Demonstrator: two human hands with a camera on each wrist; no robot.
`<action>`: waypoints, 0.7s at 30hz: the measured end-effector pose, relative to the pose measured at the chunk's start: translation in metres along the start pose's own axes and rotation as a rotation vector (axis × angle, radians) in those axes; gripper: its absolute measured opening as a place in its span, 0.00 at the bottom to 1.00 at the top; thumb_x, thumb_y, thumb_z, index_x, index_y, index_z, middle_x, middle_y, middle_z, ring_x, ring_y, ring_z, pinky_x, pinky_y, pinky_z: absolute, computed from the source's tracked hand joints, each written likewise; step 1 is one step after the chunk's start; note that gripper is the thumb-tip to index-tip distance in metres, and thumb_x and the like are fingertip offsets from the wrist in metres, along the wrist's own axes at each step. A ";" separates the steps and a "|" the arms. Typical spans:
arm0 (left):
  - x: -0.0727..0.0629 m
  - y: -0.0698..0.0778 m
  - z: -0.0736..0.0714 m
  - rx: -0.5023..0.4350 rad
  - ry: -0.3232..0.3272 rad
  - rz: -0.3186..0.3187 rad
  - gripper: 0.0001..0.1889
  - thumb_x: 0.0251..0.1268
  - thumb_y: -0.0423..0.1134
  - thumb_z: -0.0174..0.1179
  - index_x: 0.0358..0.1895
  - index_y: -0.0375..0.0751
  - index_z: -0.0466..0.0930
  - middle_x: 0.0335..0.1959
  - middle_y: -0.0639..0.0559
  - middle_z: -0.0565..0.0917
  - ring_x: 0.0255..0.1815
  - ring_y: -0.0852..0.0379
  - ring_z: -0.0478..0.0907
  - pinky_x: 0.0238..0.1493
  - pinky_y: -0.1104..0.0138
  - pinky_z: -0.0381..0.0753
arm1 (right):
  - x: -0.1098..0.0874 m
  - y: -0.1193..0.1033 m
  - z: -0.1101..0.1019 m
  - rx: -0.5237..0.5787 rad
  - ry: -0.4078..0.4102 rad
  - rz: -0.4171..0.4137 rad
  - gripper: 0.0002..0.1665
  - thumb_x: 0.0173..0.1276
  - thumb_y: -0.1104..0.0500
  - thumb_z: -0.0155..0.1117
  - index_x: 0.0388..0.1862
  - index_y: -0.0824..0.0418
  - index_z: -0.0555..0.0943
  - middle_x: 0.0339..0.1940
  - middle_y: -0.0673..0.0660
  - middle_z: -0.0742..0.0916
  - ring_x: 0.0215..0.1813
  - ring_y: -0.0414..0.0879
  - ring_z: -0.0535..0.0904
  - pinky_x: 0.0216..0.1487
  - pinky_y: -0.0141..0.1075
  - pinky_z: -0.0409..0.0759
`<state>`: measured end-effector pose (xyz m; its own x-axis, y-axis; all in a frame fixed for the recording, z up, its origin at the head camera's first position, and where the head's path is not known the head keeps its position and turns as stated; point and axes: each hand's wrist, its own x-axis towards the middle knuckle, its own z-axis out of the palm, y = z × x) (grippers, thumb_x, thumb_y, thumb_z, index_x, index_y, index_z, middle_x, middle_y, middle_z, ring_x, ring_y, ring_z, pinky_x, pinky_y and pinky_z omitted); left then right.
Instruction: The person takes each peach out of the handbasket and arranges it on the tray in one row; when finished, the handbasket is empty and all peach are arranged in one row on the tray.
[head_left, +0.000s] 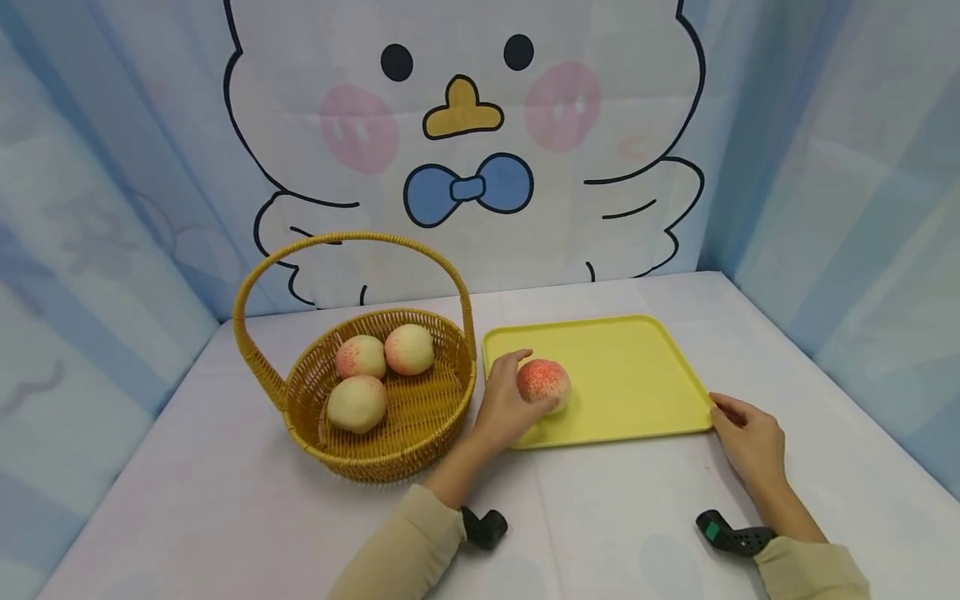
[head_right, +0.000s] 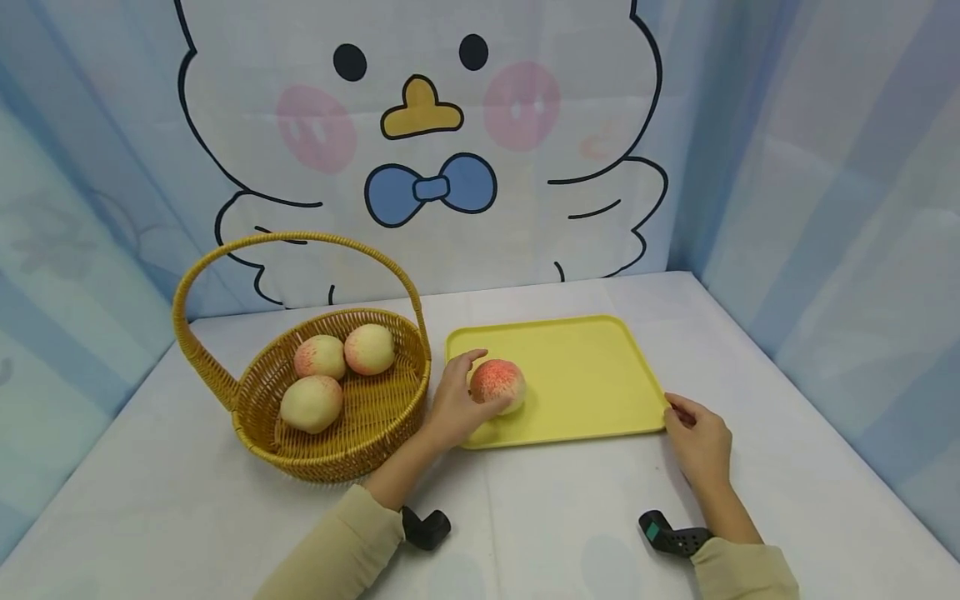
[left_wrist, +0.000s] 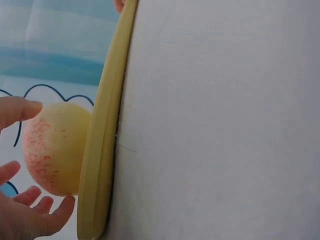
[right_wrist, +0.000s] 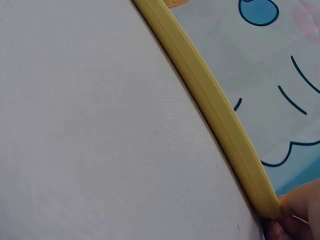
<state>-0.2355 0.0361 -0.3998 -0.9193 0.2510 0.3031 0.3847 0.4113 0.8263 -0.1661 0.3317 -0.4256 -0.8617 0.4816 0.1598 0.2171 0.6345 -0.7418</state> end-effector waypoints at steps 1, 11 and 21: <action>-0.002 0.002 -0.001 0.002 0.026 0.004 0.35 0.47 0.39 0.69 0.61 0.37 0.66 0.59 0.41 0.65 0.57 0.45 0.67 0.52 0.56 0.71 | 0.000 0.000 0.000 -0.001 0.000 0.003 0.22 0.68 0.59 0.50 0.56 0.71 0.74 0.50 0.69 0.79 0.48 0.55 0.74 0.34 0.27 0.67; -0.009 0.007 -0.005 0.088 0.061 0.007 0.29 0.47 0.37 0.68 0.55 0.36 0.70 0.53 0.41 0.69 0.52 0.47 0.69 0.51 0.58 0.71 | -0.001 -0.001 0.003 0.002 -0.001 0.011 0.22 0.69 0.60 0.51 0.57 0.71 0.74 0.50 0.69 0.79 0.48 0.56 0.73 0.33 0.24 0.66; 0.006 0.006 -0.003 0.090 -0.030 -0.016 0.26 0.50 0.37 0.68 0.54 0.36 0.71 0.50 0.45 0.71 0.50 0.51 0.70 0.52 0.62 0.70 | -0.001 -0.001 0.000 0.004 -0.031 0.013 0.22 0.69 0.59 0.50 0.57 0.72 0.73 0.51 0.70 0.78 0.49 0.57 0.72 0.33 0.25 0.66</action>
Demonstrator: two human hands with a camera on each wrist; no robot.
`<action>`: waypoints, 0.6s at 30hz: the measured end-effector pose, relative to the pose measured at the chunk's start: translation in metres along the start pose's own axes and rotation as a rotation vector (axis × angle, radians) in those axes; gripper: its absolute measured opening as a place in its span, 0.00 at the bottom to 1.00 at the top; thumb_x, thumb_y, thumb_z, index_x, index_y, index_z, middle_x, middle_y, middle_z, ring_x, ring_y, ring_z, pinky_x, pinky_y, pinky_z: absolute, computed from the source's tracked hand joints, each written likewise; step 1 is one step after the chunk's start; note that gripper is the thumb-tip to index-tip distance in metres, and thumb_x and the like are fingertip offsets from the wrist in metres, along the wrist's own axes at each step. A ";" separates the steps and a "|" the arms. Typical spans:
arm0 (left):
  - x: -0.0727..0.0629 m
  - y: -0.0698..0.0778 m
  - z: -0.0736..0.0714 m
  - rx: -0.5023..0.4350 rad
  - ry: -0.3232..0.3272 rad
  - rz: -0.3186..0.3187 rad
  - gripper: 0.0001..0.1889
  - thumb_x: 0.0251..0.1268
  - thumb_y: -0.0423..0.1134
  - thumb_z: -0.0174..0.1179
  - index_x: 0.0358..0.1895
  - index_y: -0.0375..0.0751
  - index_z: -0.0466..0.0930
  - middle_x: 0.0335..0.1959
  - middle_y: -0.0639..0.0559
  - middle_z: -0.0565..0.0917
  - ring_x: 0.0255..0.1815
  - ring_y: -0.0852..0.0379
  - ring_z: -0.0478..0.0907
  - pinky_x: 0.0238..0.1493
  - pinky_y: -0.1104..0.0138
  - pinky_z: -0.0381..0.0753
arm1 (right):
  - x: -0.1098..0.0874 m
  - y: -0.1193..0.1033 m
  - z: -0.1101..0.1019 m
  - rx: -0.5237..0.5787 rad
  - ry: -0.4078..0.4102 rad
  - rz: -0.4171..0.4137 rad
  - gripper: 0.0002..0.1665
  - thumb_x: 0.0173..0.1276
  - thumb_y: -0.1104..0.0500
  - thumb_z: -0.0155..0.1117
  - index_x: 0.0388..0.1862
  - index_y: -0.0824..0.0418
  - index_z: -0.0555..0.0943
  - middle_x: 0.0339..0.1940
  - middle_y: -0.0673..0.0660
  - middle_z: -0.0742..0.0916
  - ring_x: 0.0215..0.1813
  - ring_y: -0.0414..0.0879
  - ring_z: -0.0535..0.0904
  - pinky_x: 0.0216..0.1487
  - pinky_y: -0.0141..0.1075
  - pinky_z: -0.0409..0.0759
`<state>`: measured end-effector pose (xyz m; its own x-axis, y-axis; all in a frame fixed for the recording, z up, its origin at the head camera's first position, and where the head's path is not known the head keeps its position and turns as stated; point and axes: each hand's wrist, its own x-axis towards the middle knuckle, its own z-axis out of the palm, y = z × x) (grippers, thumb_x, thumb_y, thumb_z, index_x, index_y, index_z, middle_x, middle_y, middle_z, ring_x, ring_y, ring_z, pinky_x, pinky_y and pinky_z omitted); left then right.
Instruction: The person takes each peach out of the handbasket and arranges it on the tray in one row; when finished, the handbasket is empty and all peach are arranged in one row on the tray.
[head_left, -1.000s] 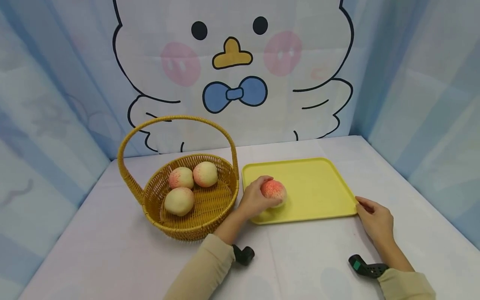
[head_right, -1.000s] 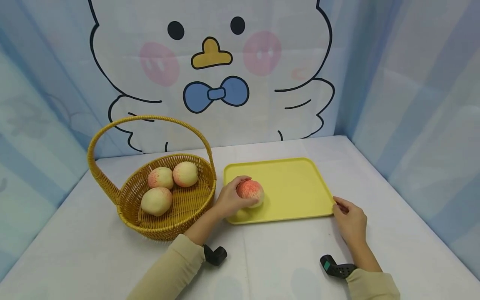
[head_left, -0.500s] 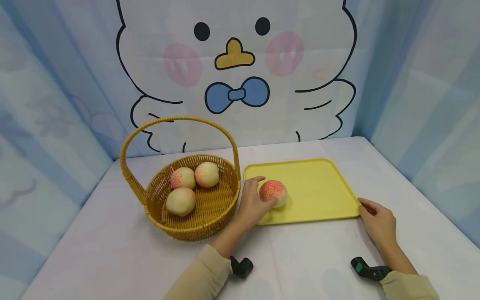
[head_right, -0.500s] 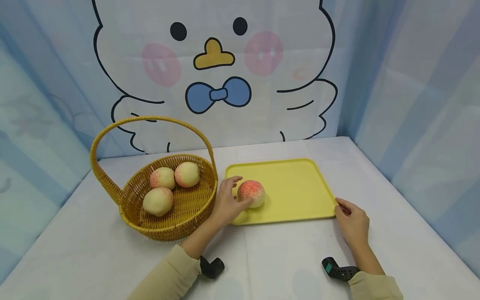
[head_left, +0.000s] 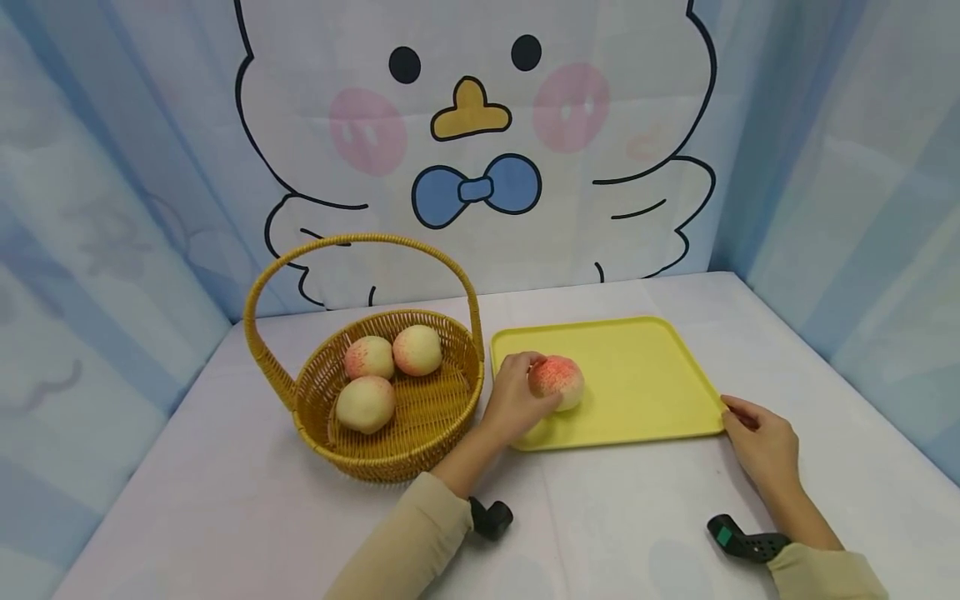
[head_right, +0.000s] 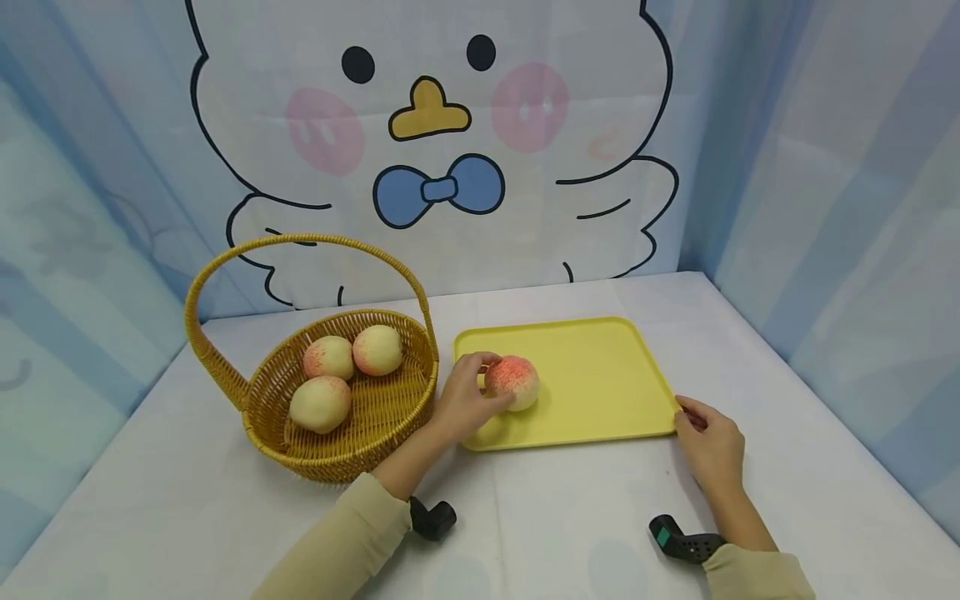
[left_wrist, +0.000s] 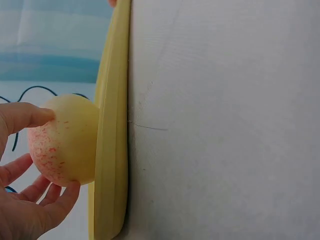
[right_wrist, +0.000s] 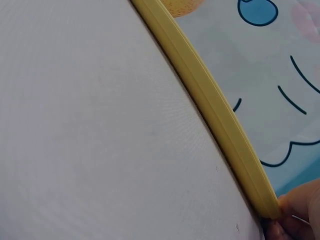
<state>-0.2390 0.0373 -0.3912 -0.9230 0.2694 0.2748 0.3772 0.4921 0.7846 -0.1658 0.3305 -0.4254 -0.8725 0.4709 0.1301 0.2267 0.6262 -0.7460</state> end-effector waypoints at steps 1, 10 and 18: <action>0.002 0.000 0.001 -0.005 -0.006 -0.001 0.26 0.50 0.37 0.68 0.54 0.37 0.71 0.49 0.45 0.71 0.50 0.52 0.70 0.51 0.62 0.70 | 0.000 0.000 0.000 -0.002 -0.002 -0.002 0.23 0.69 0.59 0.50 0.57 0.72 0.73 0.51 0.70 0.78 0.49 0.57 0.72 0.33 0.25 0.66; 0.015 0.003 0.011 -0.029 -0.031 0.009 0.26 0.50 0.36 0.69 0.54 0.39 0.72 0.49 0.48 0.72 0.49 0.53 0.70 0.49 0.64 0.70 | 0.003 0.002 0.000 -0.014 -0.005 0.002 0.23 0.69 0.58 0.50 0.57 0.72 0.73 0.50 0.70 0.79 0.48 0.56 0.73 0.31 0.24 0.66; 0.025 0.006 0.023 -0.048 -0.048 -0.004 0.25 0.52 0.38 0.68 0.55 0.42 0.73 0.53 0.51 0.73 0.52 0.54 0.70 0.51 0.65 0.70 | 0.004 0.002 0.000 -0.024 -0.011 0.007 0.23 0.69 0.58 0.50 0.57 0.72 0.73 0.49 0.69 0.79 0.47 0.55 0.73 0.34 0.28 0.68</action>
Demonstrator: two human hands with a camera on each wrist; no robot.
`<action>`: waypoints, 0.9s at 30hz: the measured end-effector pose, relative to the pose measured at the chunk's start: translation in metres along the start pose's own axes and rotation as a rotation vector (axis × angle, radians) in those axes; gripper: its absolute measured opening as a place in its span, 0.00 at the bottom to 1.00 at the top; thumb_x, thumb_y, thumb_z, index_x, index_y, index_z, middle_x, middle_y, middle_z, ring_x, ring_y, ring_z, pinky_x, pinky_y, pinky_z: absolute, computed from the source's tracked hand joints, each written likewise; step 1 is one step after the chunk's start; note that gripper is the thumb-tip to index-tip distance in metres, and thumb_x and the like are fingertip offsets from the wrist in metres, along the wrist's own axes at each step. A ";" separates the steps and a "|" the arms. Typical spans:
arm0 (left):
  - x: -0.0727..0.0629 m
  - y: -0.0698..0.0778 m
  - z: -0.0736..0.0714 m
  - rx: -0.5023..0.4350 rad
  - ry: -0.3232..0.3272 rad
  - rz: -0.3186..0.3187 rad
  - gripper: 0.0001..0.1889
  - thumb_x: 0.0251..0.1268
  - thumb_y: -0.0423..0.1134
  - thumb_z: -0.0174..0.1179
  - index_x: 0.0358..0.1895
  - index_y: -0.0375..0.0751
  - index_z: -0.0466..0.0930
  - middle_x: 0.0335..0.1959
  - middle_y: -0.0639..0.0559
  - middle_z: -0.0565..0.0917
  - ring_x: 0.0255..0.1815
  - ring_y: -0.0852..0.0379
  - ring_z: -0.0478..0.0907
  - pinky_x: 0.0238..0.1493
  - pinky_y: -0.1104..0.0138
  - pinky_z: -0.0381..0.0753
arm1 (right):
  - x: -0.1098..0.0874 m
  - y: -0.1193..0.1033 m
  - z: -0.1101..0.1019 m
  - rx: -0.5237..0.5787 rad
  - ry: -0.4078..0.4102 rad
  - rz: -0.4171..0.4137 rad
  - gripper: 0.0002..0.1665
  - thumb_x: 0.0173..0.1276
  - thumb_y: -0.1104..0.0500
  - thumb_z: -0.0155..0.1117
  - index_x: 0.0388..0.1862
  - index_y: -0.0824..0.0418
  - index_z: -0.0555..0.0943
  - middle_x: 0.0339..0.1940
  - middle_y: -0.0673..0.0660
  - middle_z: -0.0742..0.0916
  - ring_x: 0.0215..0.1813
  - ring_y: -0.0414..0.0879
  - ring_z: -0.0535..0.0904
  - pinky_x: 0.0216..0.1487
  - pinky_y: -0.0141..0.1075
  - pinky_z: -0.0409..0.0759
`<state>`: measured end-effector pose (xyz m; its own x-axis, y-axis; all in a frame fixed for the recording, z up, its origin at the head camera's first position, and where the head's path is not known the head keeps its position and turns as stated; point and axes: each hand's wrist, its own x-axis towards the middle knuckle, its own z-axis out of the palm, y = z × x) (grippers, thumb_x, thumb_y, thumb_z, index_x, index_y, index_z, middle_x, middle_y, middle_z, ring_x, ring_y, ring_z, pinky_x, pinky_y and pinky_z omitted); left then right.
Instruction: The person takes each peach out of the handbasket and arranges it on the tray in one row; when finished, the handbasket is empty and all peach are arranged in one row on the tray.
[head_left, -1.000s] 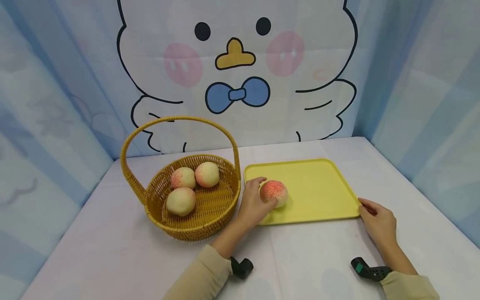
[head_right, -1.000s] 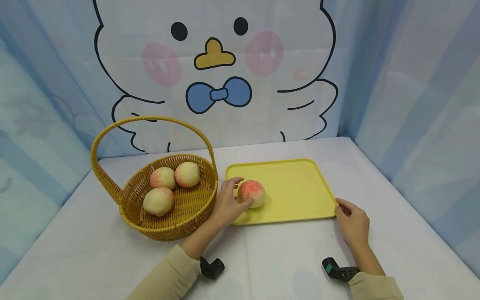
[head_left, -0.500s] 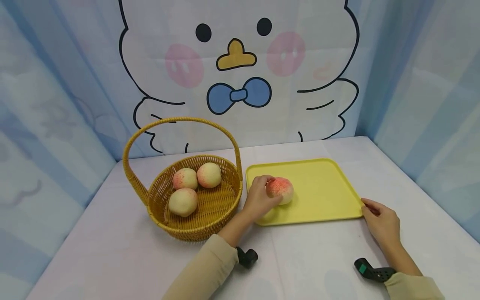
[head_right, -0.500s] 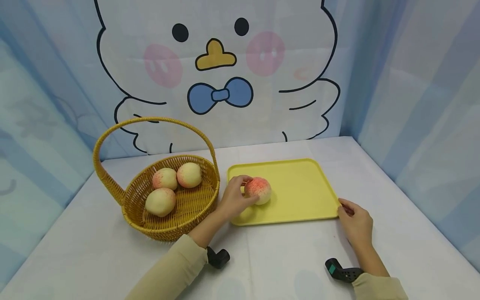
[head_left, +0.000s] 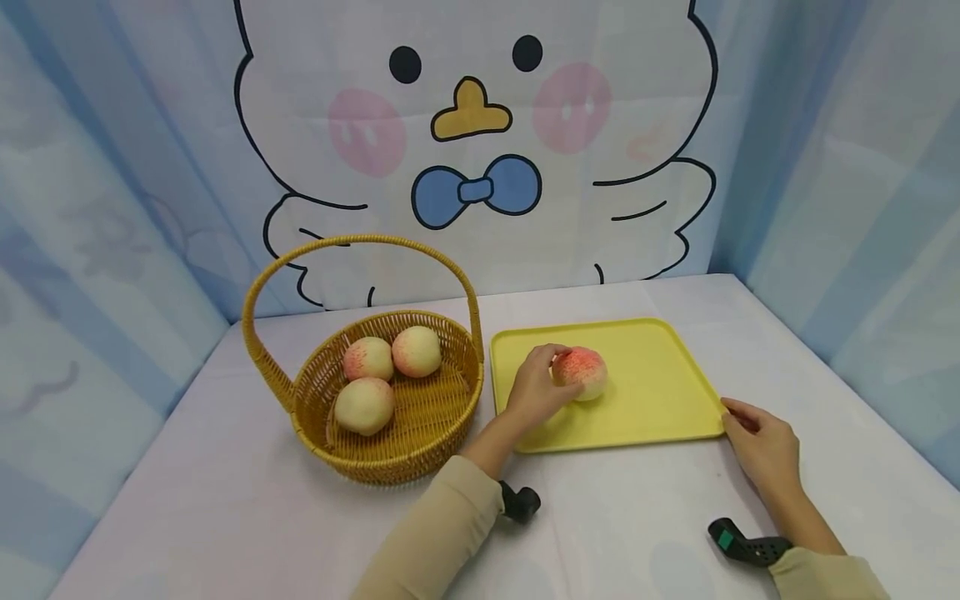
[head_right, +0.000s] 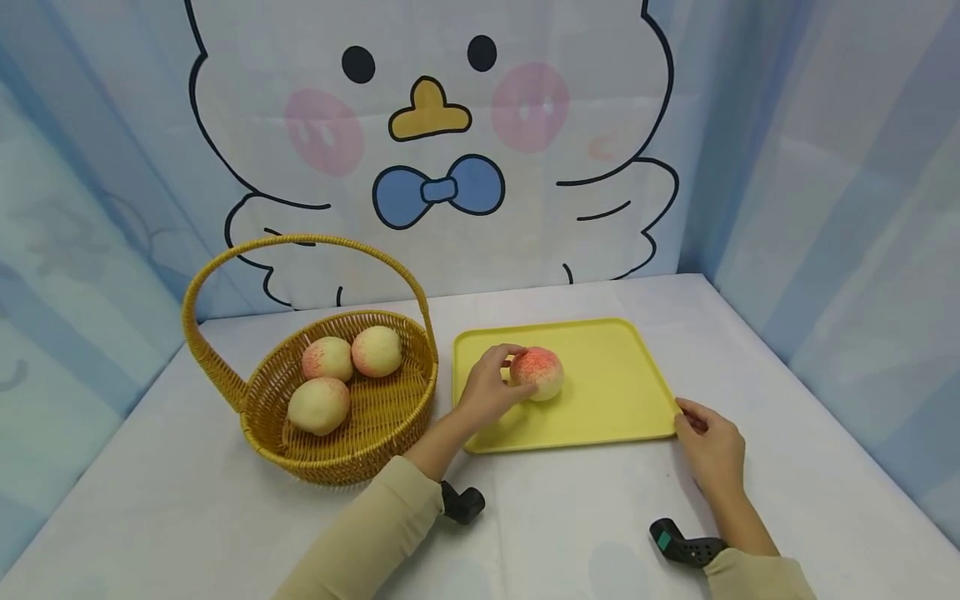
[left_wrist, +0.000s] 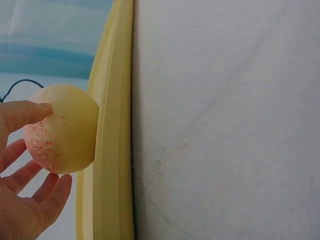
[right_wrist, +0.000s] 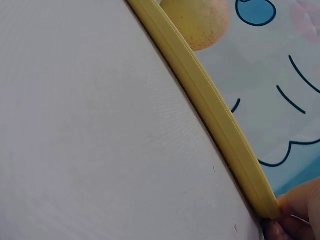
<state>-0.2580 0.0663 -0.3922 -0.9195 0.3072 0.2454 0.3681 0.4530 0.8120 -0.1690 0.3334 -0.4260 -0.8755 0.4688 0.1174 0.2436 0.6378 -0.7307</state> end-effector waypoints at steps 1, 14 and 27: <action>0.001 0.000 0.002 0.000 0.000 -0.003 0.25 0.52 0.38 0.68 0.55 0.43 0.73 0.54 0.51 0.72 0.52 0.54 0.70 0.51 0.66 0.70 | 0.000 0.000 0.000 0.000 -0.001 0.004 0.23 0.69 0.58 0.50 0.57 0.72 0.73 0.49 0.69 0.79 0.47 0.55 0.73 0.33 0.27 0.68; 0.010 0.008 0.018 -0.005 0.001 0.034 0.24 0.52 0.37 0.68 0.54 0.42 0.74 0.51 0.52 0.74 0.49 0.56 0.70 0.50 0.69 0.69 | -0.001 0.000 -0.001 0.010 -0.003 0.013 0.23 0.70 0.58 0.49 0.58 0.71 0.72 0.51 0.69 0.78 0.49 0.56 0.72 0.33 0.26 0.67; 0.023 0.019 0.049 0.020 0.029 0.027 0.23 0.51 0.38 0.68 0.53 0.43 0.76 0.49 0.54 0.75 0.51 0.58 0.70 0.53 0.71 0.67 | -0.005 -0.003 -0.003 0.014 0.014 -0.047 0.21 0.69 0.60 0.50 0.56 0.72 0.74 0.48 0.69 0.79 0.46 0.55 0.73 0.32 0.25 0.66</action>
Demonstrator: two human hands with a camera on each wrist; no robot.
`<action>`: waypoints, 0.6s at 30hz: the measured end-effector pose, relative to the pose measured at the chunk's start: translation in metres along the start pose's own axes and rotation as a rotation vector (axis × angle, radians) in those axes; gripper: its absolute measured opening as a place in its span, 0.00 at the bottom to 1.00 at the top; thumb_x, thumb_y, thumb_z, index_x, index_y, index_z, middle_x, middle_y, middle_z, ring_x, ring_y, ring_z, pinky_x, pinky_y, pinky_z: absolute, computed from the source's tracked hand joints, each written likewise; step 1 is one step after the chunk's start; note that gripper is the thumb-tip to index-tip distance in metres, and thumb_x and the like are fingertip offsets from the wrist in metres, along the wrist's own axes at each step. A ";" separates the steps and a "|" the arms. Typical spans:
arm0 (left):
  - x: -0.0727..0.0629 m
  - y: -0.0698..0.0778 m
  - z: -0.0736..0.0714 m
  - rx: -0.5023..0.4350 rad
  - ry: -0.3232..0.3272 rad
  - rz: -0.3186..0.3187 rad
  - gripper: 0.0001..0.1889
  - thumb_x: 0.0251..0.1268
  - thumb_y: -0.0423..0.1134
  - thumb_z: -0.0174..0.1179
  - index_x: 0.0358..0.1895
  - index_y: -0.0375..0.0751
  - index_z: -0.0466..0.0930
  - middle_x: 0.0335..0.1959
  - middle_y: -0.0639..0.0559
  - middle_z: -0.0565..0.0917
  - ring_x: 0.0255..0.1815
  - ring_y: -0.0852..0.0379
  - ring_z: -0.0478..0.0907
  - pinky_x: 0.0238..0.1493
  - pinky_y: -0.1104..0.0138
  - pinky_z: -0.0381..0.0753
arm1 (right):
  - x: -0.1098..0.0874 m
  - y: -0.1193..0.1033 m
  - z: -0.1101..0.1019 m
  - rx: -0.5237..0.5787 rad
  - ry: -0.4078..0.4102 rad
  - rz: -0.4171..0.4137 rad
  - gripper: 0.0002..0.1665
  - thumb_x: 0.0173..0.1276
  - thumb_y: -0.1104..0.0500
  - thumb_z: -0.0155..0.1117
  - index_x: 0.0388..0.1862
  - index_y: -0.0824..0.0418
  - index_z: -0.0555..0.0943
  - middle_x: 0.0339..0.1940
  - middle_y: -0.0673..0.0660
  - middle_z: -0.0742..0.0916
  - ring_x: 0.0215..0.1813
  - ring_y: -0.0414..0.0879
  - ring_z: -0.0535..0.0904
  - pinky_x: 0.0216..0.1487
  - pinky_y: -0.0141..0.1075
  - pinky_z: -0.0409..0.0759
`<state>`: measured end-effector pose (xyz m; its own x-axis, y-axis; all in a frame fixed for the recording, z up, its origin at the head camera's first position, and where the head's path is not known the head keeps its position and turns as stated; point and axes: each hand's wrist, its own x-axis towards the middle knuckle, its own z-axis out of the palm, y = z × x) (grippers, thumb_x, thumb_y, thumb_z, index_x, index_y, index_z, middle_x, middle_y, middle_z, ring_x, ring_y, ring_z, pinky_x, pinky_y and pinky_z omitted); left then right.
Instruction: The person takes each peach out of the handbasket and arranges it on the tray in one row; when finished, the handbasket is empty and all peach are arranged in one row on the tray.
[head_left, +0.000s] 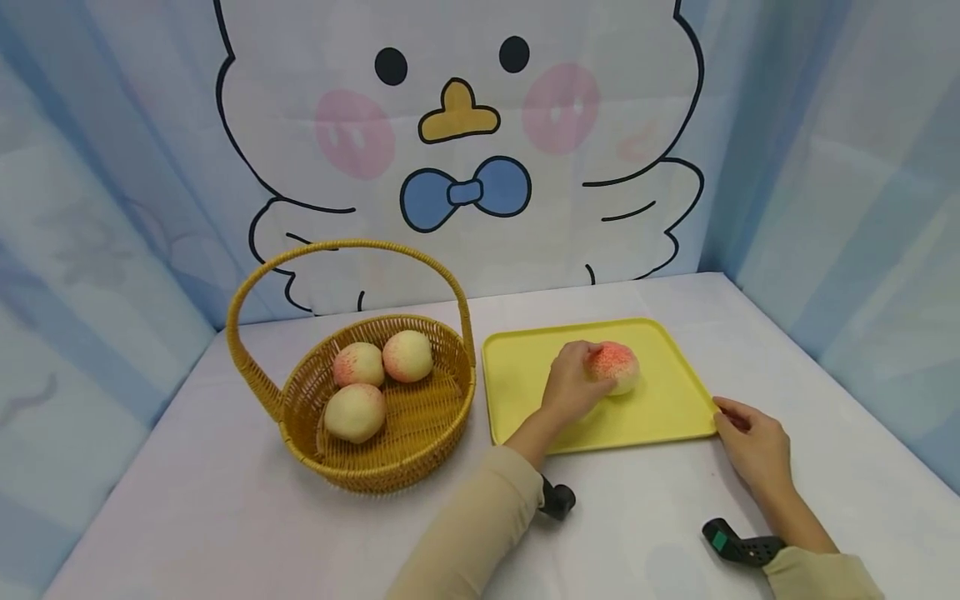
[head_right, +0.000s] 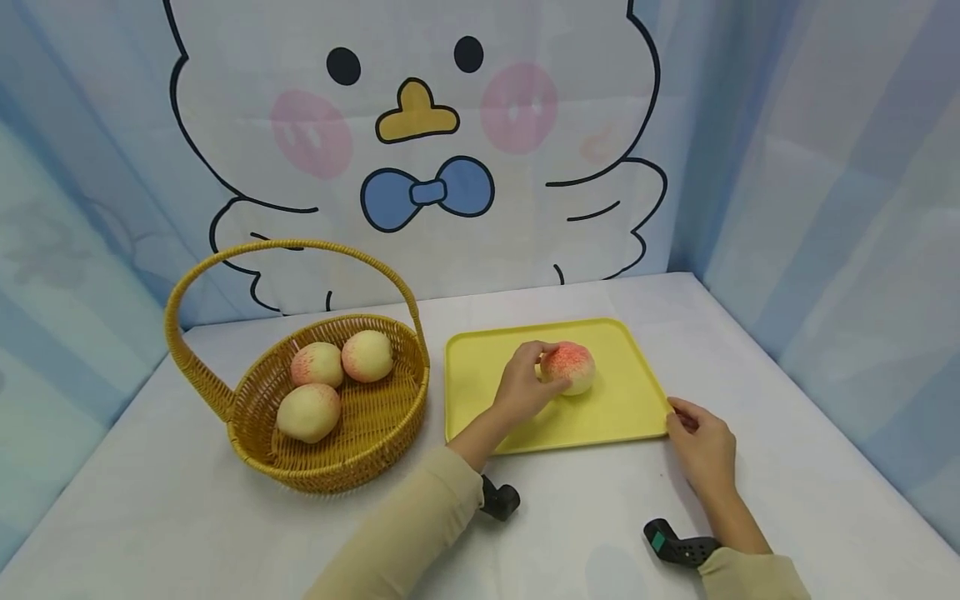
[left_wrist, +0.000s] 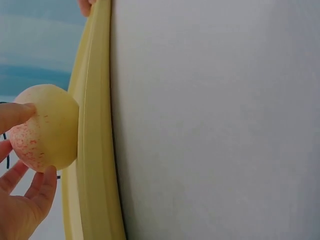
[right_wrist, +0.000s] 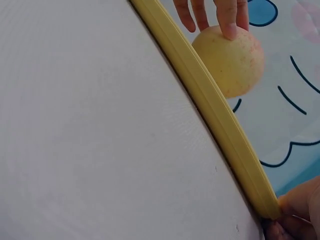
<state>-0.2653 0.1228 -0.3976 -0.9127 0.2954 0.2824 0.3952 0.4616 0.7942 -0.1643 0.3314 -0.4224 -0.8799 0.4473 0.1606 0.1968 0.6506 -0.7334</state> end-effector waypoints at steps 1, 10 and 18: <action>0.000 0.001 0.003 0.003 0.004 -0.003 0.23 0.51 0.38 0.68 0.53 0.43 0.76 0.49 0.54 0.74 0.51 0.58 0.70 0.53 0.71 0.67 | 0.000 0.000 0.000 0.000 0.004 -0.003 0.21 0.69 0.60 0.50 0.55 0.72 0.74 0.48 0.69 0.80 0.46 0.55 0.74 0.32 0.24 0.66; -0.001 0.016 0.025 -0.027 0.075 -0.056 0.24 0.51 0.36 0.67 0.55 0.43 0.75 0.51 0.52 0.71 0.52 0.58 0.70 0.54 0.71 0.67 | -0.001 -0.002 -0.001 -0.002 0.000 0.006 0.21 0.68 0.60 0.51 0.55 0.72 0.74 0.47 0.69 0.80 0.44 0.53 0.74 0.31 0.24 0.67; 0.002 0.024 0.035 -0.034 0.073 -0.066 0.24 0.53 0.37 0.66 0.56 0.42 0.74 0.53 0.52 0.73 0.55 0.58 0.70 0.55 0.71 0.65 | 0.000 -0.002 -0.002 -0.005 0.015 0.021 0.21 0.67 0.61 0.51 0.55 0.72 0.75 0.47 0.68 0.80 0.46 0.54 0.75 0.33 0.25 0.68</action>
<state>-0.2546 0.1637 -0.3970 -0.9424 0.2030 0.2660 0.3310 0.4489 0.8300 -0.1640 0.3308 -0.4197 -0.8691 0.4698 0.1548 0.2176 0.6441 -0.7333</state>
